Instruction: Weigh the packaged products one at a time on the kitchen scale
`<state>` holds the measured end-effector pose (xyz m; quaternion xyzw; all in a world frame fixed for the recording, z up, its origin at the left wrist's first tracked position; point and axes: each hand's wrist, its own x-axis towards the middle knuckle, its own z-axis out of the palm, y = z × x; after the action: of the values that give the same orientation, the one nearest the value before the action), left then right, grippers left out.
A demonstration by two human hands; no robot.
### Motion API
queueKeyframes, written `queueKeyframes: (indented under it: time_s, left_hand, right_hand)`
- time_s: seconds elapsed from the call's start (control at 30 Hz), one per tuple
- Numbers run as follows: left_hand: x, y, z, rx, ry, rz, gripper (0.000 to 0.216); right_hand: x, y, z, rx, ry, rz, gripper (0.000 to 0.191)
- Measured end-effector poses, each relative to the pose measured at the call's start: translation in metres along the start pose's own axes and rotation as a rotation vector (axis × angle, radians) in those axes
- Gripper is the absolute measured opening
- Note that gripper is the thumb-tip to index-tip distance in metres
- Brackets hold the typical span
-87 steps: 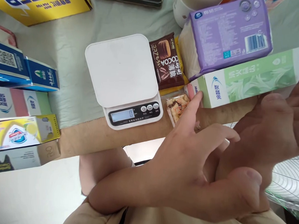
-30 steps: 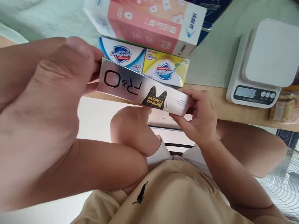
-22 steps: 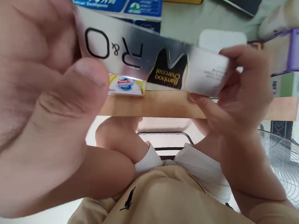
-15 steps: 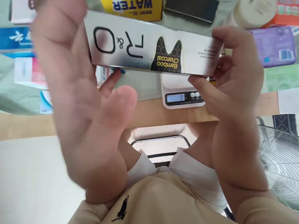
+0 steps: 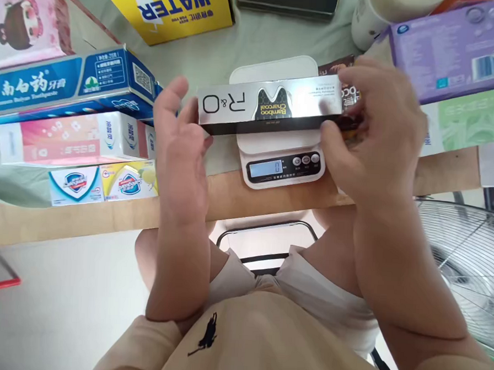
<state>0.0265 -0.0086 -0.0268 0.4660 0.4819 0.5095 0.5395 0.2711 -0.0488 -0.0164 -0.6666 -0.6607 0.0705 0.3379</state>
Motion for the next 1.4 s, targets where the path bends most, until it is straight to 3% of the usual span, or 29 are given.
queueKeyframes:
  time_s: [0.1,0.2,0.3,0.47,0.57,0.73,0.93,1.1,1.2,1.4]
  left_hand:
    - [-0.001,-0.003,-0.002,0.046,0.153,0.16,0.068]
    - [-0.002,-0.009,-0.005,0.058,0.143,0.336,0.056]
    - [-0.001,-0.012,-0.006,0.03,0.14,0.367,0.059]
    - [0.004,-0.01,-0.002,0.003,0.19,0.279,0.06]
    - [0.003,-0.007,0.003,-0.049,0.209,0.212,0.046]
    - [0.003,-0.008,0.002,-0.064,0.183,0.177,0.044]
    - [0.009,-0.018,-0.012,-0.034,0.152,0.173,0.051]
    - [0.01,-0.02,-0.014,0.054,0.138,0.165,0.059]
    - [0.008,-0.019,-0.011,0.043,0.1,0.147,0.064]
    - [0.003,-0.019,0.004,0.032,0.017,0.165,0.051]
  right_hand:
    - [-0.01,-0.001,0.003,0.104,0.26,-0.062,0.026]
    - [-0.019,-0.008,0.009,0.182,0.393,-0.036,0.02]
    - [-0.024,-0.017,0.017,0.179,0.342,-0.078,0.021]
    - [-0.025,-0.02,0.023,0.254,0.242,-0.065,0.021]
    - [-0.024,-0.019,0.022,0.279,0.255,-0.054,0.019]
    - [-0.023,-0.019,0.024,0.312,0.287,-0.046,0.023]
    - [-0.023,-0.017,0.027,0.238,0.268,-0.021,0.028]
    - [-0.022,-0.015,0.029,0.342,0.282,-0.053,0.027]
    - [-0.021,-0.015,0.029,0.333,0.299,-0.046,0.029]
    - [-0.019,-0.001,0.031,0.395,0.367,-0.047,0.037]
